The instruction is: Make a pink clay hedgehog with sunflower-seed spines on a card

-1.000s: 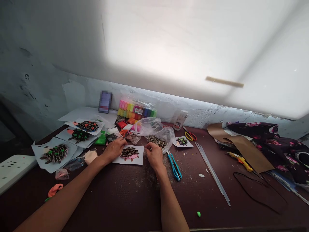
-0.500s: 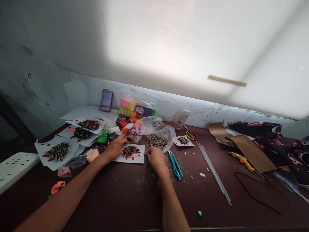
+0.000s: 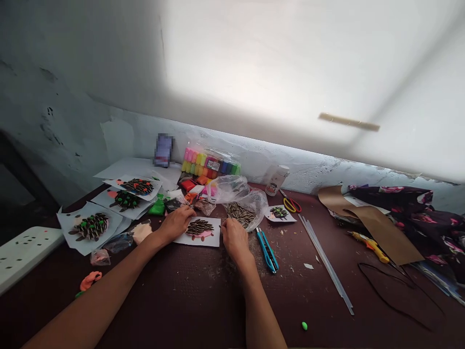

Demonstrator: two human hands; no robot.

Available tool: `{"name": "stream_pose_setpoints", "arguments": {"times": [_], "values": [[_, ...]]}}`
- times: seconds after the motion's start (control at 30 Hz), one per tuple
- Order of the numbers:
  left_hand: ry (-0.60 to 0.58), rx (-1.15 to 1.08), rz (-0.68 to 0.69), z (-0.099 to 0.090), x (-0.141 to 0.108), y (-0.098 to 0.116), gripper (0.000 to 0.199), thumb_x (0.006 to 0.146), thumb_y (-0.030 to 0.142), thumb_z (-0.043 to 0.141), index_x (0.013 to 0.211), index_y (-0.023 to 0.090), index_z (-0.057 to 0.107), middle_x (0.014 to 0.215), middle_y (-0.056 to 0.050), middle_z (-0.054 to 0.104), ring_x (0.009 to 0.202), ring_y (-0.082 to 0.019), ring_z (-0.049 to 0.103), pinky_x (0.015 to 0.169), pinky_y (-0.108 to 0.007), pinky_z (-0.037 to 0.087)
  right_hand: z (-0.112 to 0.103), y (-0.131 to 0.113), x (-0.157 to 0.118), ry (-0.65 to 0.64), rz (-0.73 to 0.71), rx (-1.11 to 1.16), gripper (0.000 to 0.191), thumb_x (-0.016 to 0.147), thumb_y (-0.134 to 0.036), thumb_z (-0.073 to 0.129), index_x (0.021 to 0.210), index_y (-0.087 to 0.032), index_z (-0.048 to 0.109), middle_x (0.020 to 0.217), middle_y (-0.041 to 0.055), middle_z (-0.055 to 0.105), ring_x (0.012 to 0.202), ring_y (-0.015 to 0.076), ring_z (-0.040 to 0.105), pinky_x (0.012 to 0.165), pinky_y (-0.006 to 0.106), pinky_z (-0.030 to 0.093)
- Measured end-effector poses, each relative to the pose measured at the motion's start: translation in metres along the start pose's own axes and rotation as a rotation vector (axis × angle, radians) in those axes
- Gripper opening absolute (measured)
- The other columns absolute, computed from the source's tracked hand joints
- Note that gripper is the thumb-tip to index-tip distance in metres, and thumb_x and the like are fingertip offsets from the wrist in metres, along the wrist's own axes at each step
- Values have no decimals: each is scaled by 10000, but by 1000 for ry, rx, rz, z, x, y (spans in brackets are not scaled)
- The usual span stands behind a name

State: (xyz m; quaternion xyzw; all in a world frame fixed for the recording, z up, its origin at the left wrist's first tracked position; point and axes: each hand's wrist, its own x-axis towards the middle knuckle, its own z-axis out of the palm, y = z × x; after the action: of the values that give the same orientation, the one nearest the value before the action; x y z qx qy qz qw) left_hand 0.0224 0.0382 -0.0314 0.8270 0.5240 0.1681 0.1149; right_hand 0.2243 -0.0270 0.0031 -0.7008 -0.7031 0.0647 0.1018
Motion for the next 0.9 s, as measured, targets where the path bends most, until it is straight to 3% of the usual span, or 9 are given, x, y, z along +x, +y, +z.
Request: {"name": "stream_pose_setpoints", "arguments": {"times": [0.2, 0.43, 0.9], "values": [[-8, -2, -3, -1, 0, 1, 276, 880, 97, 408, 967, 163, 662, 981, -91, 627, 942, -208, 596, 804, -287, 437, -2, -2, -1, 1, 10, 163, 130, 862, -184, 509, 889, -187, 637, 829, 41, 686, 754, 159, 587, 616, 236, 305], [2, -10, 21, 2, 0, -2, 270, 893, 120, 401, 955, 161, 661, 986, -92, 627, 958, -206, 590, 836, -293, 435, 1, -6, -1, -17, -106, 450, 150, 771, -132, 553, 796, -202, 684, 716, -7, 672, 666, 128, 571, 608, 210, 352], [5, -24, 9, 1, -1, -2, 268, 867, 107, 423, 965, 170, 664, 972, -82, 618, 926, -195, 589, 838, -288, 450, 19, -9, 2, 21, -80, 250, 118, 817, -171, 594, 810, -217, 702, 813, 5, 620, 760, 129, 560, 669, 219, 355]]}}
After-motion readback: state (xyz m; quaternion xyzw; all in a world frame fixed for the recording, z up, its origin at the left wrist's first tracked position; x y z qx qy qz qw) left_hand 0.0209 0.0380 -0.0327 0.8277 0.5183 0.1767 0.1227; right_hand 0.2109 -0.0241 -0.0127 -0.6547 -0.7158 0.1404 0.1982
